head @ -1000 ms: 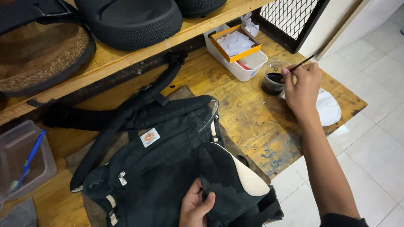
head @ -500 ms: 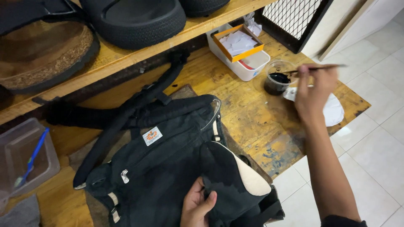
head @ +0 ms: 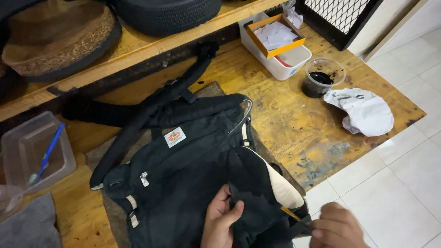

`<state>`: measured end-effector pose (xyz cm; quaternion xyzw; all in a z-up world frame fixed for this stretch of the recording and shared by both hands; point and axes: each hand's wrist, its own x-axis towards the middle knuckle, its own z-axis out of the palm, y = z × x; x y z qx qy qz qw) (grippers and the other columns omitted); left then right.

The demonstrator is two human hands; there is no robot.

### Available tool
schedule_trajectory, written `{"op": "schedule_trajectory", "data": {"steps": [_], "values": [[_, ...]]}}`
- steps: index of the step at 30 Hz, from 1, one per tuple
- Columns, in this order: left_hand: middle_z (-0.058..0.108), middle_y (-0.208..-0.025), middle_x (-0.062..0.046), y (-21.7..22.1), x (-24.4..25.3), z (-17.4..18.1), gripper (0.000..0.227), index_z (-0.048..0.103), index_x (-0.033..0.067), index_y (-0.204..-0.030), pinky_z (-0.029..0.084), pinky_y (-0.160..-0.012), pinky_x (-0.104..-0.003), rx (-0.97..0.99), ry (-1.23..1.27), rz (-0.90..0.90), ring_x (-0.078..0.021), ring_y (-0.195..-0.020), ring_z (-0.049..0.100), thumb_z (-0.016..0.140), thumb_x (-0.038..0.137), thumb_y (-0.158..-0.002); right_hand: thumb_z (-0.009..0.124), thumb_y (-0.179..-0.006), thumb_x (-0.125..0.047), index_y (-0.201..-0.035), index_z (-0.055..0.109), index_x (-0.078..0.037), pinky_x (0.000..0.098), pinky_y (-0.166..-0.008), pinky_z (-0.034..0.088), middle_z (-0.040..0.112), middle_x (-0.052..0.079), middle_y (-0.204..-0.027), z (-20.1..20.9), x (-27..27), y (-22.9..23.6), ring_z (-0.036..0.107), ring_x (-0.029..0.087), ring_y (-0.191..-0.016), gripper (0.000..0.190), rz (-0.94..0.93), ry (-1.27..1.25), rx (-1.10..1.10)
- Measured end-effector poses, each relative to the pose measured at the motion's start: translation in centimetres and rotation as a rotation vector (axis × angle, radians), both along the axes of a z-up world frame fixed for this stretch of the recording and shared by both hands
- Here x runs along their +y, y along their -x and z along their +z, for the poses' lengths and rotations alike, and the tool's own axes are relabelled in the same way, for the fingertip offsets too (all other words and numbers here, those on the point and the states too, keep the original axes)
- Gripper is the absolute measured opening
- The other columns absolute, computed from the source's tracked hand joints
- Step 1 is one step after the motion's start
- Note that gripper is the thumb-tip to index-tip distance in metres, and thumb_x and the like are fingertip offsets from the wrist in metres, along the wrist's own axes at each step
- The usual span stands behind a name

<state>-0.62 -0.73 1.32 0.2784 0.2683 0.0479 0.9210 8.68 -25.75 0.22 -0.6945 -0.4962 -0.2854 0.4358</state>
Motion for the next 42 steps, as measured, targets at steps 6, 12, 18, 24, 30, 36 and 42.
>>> {"op": "schedule_trajectory", "data": {"steps": [6, 12, 18, 24, 30, 36, 42], "values": [[0.071, -0.091, -0.018, 0.1, 0.1, 0.5, 0.021, 0.06, 0.0009, -0.1, 0.055, -0.081, -0.037, -0.066, -0.011, -0.003, -0.0265, -0.086, 0.07, 0.075, 0.005, -0.086, 0.053, -0.098, -0.029, -0.084, 0.065, -0.014, 0.0333, -0.069, 0.058, 0.07, 0.003, -0.078, 2.2, 4.7, 2.7, 0.063, 0.02, -0.069, 0.023, -0.218, -0.158, 0.096], [0.067, -0.085, -0.014, 0.1, 0.1, 0.8, 0.024, 0.058, 0.0032, -0.099, 0.053, -0.078, -0.034, -0.03, 0.017, -0.001, -0.023, -0.08, 0.066, 0.077, 0.005, -0.086, 0.053, -0.097, -0.026, -0.082, 0.064, -0.013, 0.0321, -0.068, 0.057, 0.069, 0.004, -0.078, 2.6, 5.3, 3.0, 0.063, 0.019, -0.07, 0.022, -0.247, -0.134, 0.116], [0.069, -0.088, -0.016, 0.0, 0.3, 1.2, 0.025, 0.059, 0.0023, -0.102, 0.055, -0.081, -0.037, -0.024, 0.009, -0.014, -0.0247, -0.083, 0.068, 0.077, 0.007, -0.085, 0.062, -0.091, -0.02, -0.081, 0.066, -0.016, 0.0336, -0.068, 0.057, 0.07, 0.002, -0.076, 2.4, 4.4, 2.9, 0.063, 0.019, -0.071, 0.012, -0.2, -0.129, 0.126], [0.067, -0.084, -0.014, 0.1, 0.3, 1.6, 0.023, 0.059, 0.0032, -0.099, 0.055, -0.079, -0.036, -0.009, -0.002, -0.035, -0.0246, -0.08, 0.068, 0.077, 0.008, -0.086, 0.05, -0.099, -0.03, -0.08, 0.062, -0.014, 0.0315, -0.066, 0.055, 0.067, 0.001, -0.076, 2.6, 5.1, 2.2, 0.061, 0.018, -0.067, 0.028, -0.22, -0.165, 0.068], [0.069, -0.087, -0.018, -0.1, 0.2, 1.8, 0.025, 0.061, 0.0003, -0.104, 0.054, -0.077, -0.036, -0.017, 0.048, 0.0, -0.0263, -0.08, 0.068, 0.076, 0.002, -0.084, 0.046, -0.101, -0.031, -0.083, 0.064, -0.012, 0.0339, -0.071, 0.055, 0.069, 0.004, -0.079, 4.8, 6.9, 2.4, 0.063, 0.021, -0.072, 0.032, -0.27, -0.154, 0.151], [0.071, -0.089, -0.017, -0.1, 0.3, 1.9, 0.02, 0.063, 0.0011, -0.102, 0.055, -0.08, -0.037, 0.044, 0.014, -0.014, -0.0265, -0.083, 0.068, 0.074, 0.001, -0.086, 0.046, -0.098, -0.04, -0.076, 0.064, -0.013, 0.0303, -0.066, 0.054, 0.069, 0.002, -0.073, 4.0, 6.7, 1.9, 0.064, 0.018, -0.067, 0.039, -0.273, -0.169, 0.092], [0.071, -0.087, -0.017, 0.0, 0.2, 1.5, 0.019, 0.064, 0.0005, -0.103, 0.055, -0.081, -0.037, 0.044, -0.007, -0.019, -0.0263, -0.082, 0.068, 0.073, 0.002, -0.086, 0.045, -0.104, -0.036, -0.081, 0.059, -0.015, 0.0329, -0.062, 0.05, 0.067, 0.0, -0.072, 3.1, 6.2, 1.6, 0.057, 0.017, -0.065, 0.035, -0.213, -0.255, 0.074]]}}
